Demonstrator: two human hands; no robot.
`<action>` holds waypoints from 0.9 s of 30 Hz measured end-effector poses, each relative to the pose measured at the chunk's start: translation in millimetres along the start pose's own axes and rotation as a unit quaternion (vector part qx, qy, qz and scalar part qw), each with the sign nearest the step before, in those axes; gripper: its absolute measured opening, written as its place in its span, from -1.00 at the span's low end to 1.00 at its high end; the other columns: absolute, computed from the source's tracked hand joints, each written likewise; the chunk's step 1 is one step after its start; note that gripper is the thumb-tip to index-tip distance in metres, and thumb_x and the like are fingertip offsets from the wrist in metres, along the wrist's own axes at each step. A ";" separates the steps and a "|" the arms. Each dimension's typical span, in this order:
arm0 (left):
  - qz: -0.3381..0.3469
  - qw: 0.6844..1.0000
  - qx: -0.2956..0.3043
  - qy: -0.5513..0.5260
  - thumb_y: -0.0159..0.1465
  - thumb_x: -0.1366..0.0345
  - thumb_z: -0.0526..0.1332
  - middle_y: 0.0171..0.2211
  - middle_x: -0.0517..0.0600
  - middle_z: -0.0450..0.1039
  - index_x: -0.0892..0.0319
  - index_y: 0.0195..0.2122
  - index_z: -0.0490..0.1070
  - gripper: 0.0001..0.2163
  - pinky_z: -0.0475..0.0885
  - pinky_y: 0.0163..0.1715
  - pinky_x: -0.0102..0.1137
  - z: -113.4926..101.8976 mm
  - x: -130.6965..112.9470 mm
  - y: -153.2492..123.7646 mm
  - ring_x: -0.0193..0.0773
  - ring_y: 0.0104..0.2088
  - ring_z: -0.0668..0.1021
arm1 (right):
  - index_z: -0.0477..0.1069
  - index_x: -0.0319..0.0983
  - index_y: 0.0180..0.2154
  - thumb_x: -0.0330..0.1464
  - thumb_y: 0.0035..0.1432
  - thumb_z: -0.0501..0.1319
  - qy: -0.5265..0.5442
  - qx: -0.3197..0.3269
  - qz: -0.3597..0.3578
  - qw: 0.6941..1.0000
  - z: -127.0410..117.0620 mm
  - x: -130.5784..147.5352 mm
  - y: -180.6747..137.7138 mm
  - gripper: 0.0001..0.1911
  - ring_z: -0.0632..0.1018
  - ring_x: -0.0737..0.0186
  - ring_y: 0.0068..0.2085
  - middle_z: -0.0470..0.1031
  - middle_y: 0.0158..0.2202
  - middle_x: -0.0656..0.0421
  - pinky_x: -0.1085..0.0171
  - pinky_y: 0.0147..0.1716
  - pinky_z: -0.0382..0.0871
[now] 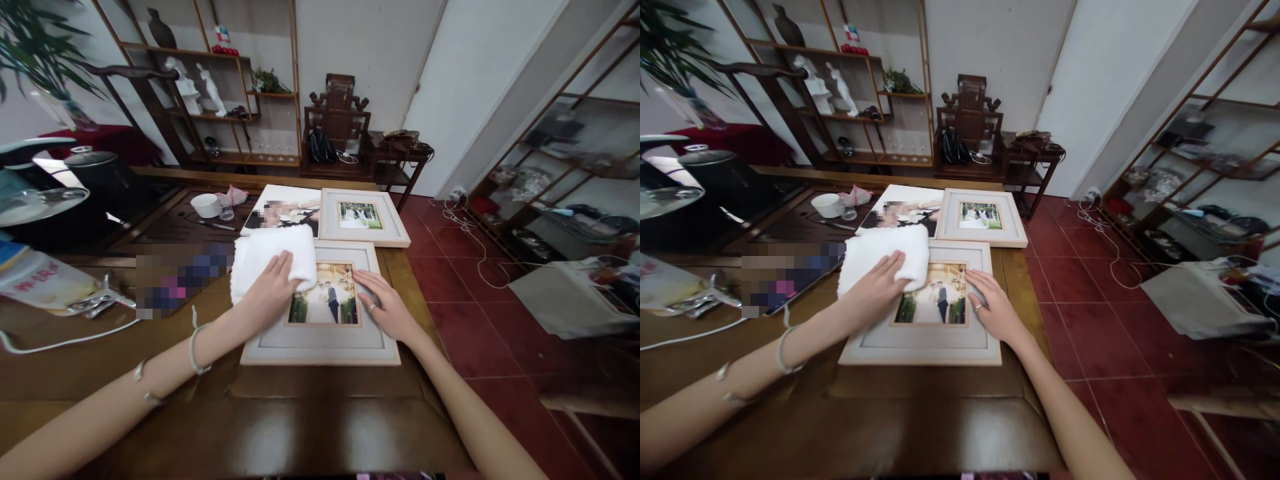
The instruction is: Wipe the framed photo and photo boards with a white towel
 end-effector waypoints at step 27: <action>-0.007 0.998 0.032 -0.051 0.21 0.54 0.07 0.32 0.22 -0.19 0.24 0.05 0.39 -0.62 0.01 0.18 0.04 5.2 -17.5 39.4 0.25 0.28 -0.10 | 0.26 -0.10 0.14 -0.35 0.26 0.05 -0.008 -0.005 0.002 1.000 1.9 -2.5 -0.6 -0.59 0.29 0.12 0.20 0.34 0.15 0.10 -0.04 0.20 0.15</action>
Point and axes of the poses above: each hand's wrist, its own y-axis towards the middle knuckle, its own z-axis out of the palm, x = y × z, the point moved 5 cm from there along y, towards the middle knuckle
